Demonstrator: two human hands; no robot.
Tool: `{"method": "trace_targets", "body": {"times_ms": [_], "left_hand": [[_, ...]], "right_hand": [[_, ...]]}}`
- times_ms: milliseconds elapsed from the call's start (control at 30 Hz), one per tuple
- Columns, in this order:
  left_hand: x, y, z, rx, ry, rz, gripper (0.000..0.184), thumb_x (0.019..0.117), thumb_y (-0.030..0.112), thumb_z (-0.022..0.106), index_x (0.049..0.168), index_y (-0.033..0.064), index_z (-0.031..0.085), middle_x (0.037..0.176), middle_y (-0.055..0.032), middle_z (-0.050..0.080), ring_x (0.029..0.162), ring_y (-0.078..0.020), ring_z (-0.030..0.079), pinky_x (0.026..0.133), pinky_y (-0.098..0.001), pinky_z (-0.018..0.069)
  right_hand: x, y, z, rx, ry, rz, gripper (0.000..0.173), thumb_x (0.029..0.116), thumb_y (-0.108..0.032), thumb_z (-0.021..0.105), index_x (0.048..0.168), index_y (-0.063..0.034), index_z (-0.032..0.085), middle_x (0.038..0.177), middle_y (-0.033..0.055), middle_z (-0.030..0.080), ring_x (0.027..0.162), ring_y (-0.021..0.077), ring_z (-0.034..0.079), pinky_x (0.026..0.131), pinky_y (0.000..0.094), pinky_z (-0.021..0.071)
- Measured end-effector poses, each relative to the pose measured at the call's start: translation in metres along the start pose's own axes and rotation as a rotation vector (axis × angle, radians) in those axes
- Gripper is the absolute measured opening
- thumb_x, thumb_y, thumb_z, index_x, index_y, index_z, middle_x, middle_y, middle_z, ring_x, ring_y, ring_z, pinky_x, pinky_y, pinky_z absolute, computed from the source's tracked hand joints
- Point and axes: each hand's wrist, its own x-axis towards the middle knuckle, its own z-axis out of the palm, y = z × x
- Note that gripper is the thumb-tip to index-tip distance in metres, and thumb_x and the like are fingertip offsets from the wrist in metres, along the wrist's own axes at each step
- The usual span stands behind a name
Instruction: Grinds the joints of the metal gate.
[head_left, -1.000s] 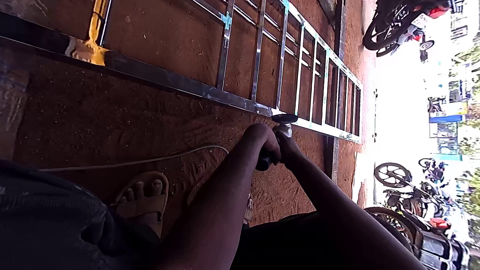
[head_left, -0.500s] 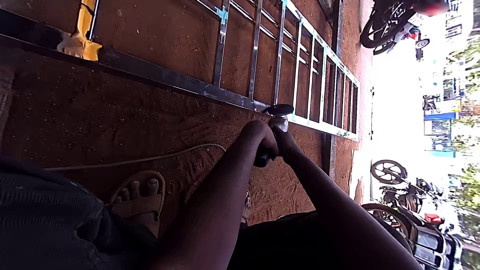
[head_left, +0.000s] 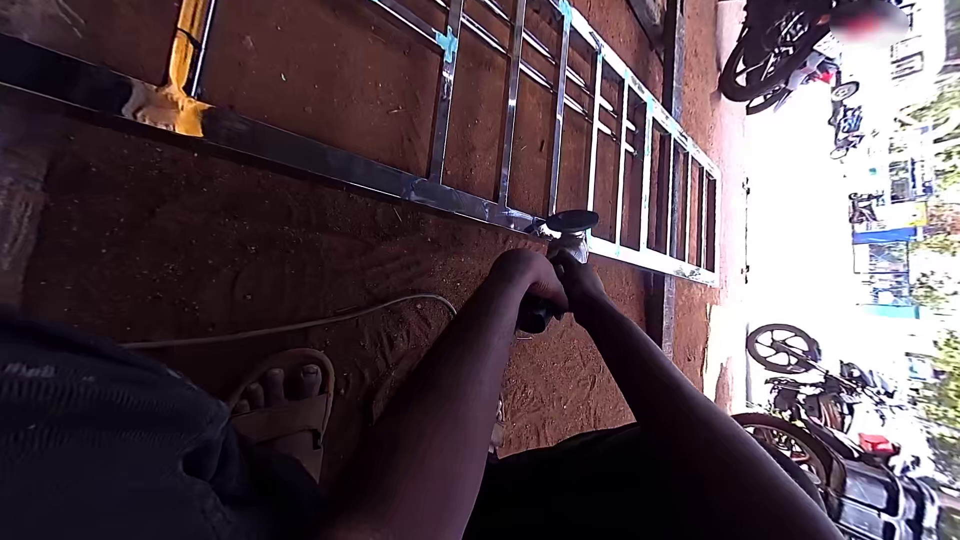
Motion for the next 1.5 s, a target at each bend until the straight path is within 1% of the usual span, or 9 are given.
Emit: {"method": "trace_targets", "body": {"times_ms": [233,500,700,800,867,967,1167,1300,1500], "left_hand": [[0.000,0.000,0.000,-0.017,-0.040,-0.029,0.063,0.0782,0.074,0.072,0.106,0.0170,0.074,0.097,-0.0057,0.072,0.095,-0.0228,0.067,0.083,-0.0568,0.0515],[0.007,-0.002,-0.002,-0.011,-0.061,-0.007,0.060,0.0784,0.073,0.072,0.101,0.0178,0.076,0.094,-0.0050,0.073,0.091,-0.0224,0.068,0.081,-0.0576,0.0518],[0.002,0.002,0.005,0.034,-0.124,-0.031,0.060,0.0769,0.071,0.076,0.104,0.0174,0.075,0.094,-0.0046,0.072,0.093,-0.0215,0.068,0.083,-0.0554,0.0514],[0.004,0.014,0.012,0.020,-0.123,0.062,0.052,0.0780,0.066,0.077,0.097,0.0167,0.075,0.089,-0.0041,0.071,0.086,-0.0213,0.068,0.076,-0.0547,0.0525],[0.008,0.028,0.012,-0.019,-0.098,0.123,0.053,0.0780,0.062,0.079,0.100,0.0136,0.074,0.092,-0.0070,0.072,0.087,-0.0244,0.068,0.077,-0.0565,0.0538],[0.017,0.060,0.015,-0.143,-0.108,0.214,0.073,0.0810,0.062,0.077,0.123,0.0041,0.064,0.108,-0.0159,0.070,0.099,-0.0322,0.068,0.086,-0.0606,0.0539],[0.004,0.140,0.009,-0.735,-0.383,0.649,0.061,0.0947,0.037,0.073,0.137,-0.0007,0.051,0.109,-0.0145,0.071,0.095,-0.0221,0.072,0.088,-0.0450,0.0601],[-0.007,0.193,-0.012,-0.798,-0.621,0.826,0.059,0.0998,0.040,0.066,0.145,0.0060,0.048,0.120,-0.0164,0.068,0.104,-0.0260,0.069,0.091,-0.0489,0.0586],[-0.038,0.241,-0.040,-0.644,-0.673,0.803,0.050,0.1013,0.017,0.062,0.145,0.0029,0.042,0.110,-0.0177,0.066,0.091,-0.0235,0.067,0.080,-0.0426,0.0585]], "right_hand": [[0.002,0.004,0.002,0.011,-0.020,0.025,0.057,0.1035,-0.054,0.048,0.099,-0.0015,0.067,0.093,0.0185,0.063,0.084,0.0324,0.061,0.071,0.0567,0.0485],[0.002,-0.002,-0.002,-0.130,-0.060,-0.035,0.064,0.1059,-0.057,0.042,0.105,0.0017,0.068,0.104,0.0235,0.066,0.098,0.0382,0.064,0.083,0.0628,0.0485],[-0.007,0.021,0.007,-0.004,-0.064,0.007,0.055,0.1073,-0.052,0.041,0.106,-0.0047,0.069,0.097,0.0195,0.067,0.090,0.0356,0.064,0.076,0.0602,0.0497],[-0.016,0.028,-0.001,0.149,0.054,0.115,0.058,0.1029,-0.056,0.049,0.091,-0.0015,0.065,0.085,0.0166,0.061,0.077,0.0311,0.059,0.066,0.0554,0.0471],[-0.022,0.029,-0.018,0.193,0.120,0.155,0.058,0.1030,-0.055,0.051,0.092,-0.0003,0.065,0.085,0.0171,0.061,0.075,0.0312,0.058,0.066,0.0557,0.0471],[-0.026,0.042,-0.056,0.315,0.271,0.189,0.055,0.1000,-0.055,0.057,0.091,-0.0012,0.066,0.080,0.0136,0.061,0.069,0.0266,0.057,0.063,0.0513,0.0474],[-0.066,0.036,-0.152,0.953,0.260,-0.057,0.018,0.1008,-0.032,0.055,0.105,-0.0155,0.061,0.076,-0.0014,0.065,0.064,0.0082,0.064,0.056,0.0286,0.0562],[-0.112,0.008,-0.216,0.925,0.384,-0.141,0.029,0.1059,-0.036,0.050,0.121,-0.0154,0.063,0.101,0.0026,0.069,0.088,0.0138,0.068,0.076,0.0373,0.0588],[-0.112,0.023,-0.247,1.102,0.515,-0.186,0.026,0.0959,-0.029,0.062,0.114,-0.0099,0.062,0.096,0.0079,0.070,0.082,0.0204,0.071,0.068,0.0407,0.0605]]}}
